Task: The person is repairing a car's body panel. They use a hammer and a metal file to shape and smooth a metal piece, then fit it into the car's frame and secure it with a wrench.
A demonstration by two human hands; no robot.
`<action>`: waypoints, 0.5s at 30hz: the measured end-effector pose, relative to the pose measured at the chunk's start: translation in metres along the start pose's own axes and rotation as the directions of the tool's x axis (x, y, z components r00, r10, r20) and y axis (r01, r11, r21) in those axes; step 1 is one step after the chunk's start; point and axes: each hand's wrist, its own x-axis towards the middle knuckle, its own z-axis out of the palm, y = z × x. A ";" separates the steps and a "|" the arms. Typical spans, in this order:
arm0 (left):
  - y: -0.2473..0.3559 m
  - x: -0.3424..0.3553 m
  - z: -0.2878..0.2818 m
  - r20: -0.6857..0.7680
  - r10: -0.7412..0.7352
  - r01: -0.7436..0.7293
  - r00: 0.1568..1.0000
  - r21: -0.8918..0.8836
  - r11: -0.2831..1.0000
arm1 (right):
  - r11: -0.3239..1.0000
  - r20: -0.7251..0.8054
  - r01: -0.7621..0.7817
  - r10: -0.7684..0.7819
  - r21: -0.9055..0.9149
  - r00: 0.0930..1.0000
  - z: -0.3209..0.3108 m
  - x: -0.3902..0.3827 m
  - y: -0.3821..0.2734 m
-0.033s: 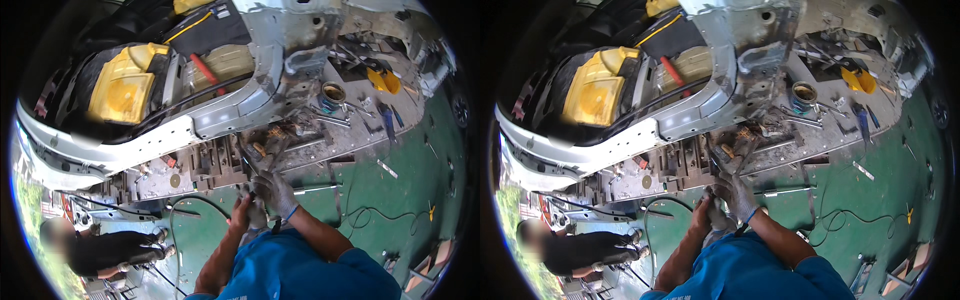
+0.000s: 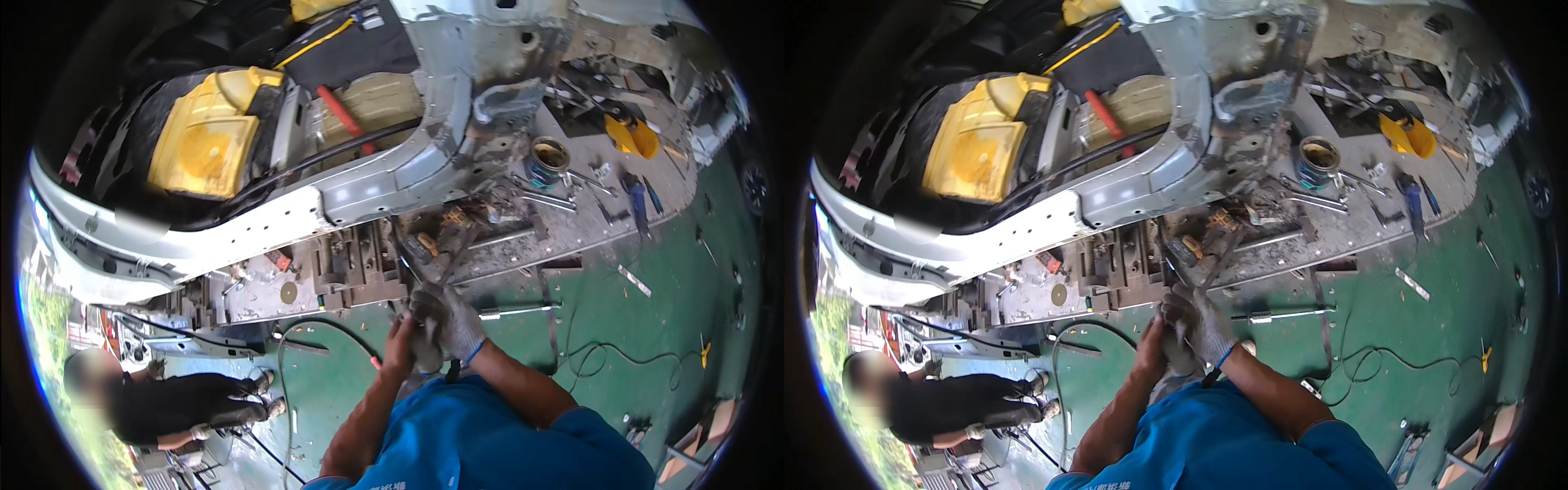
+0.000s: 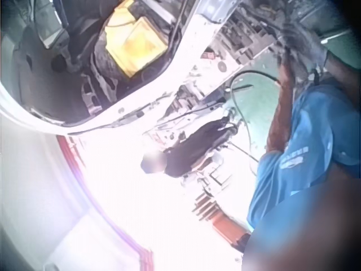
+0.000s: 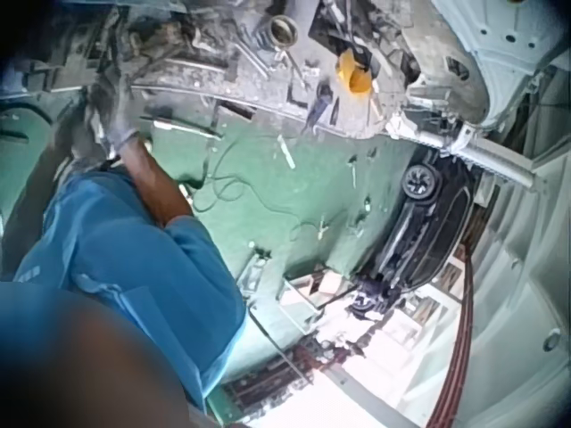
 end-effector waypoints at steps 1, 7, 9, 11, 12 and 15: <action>-0.001 0.004 0.015 -0.072 0.022 -0.015 0.997 0.091 0.996 | 0.999 -0.040 -0.035 0.034 -0.011 0.999 0.006 0.000 0.010; 0.009 0.008 0.064 -0.286 0.422 -0.212 0.860 0.552 0.806 | 0.989 -0.085 0.114 -0.122 -0.096 0.989 0.004 0.014 0.027; 0.010 0.005 0.066 -0.285 0.369 -0.164 0.884 0.550 0.819 | 0.984 -0.028 0.139 -0.143 -0.108 0.989 -0.006 0.018 0.026; 0.009 0.006 0.066 -0.281 0.382 -0.156 0.880 0.589 0.793 | 0.984 -0.006 0.130 -0.132 -0.120 0.991 -0.012 0.020 0.025; 0.007 0.006 0.066 -0.279 0.376 -0.140 0.883 0.609 0.781 | 0.991 -0.050 0.074 -0.080 -0.111 0.995 -0.014 0.021 0.025; 0.001 0.013 0.055 -0.235 0.411 -0.108 0.881 0.746 0.657 | 0.973 0.000 0.085 -0.087 -0.215 0.996 -0.012 0.016 0.025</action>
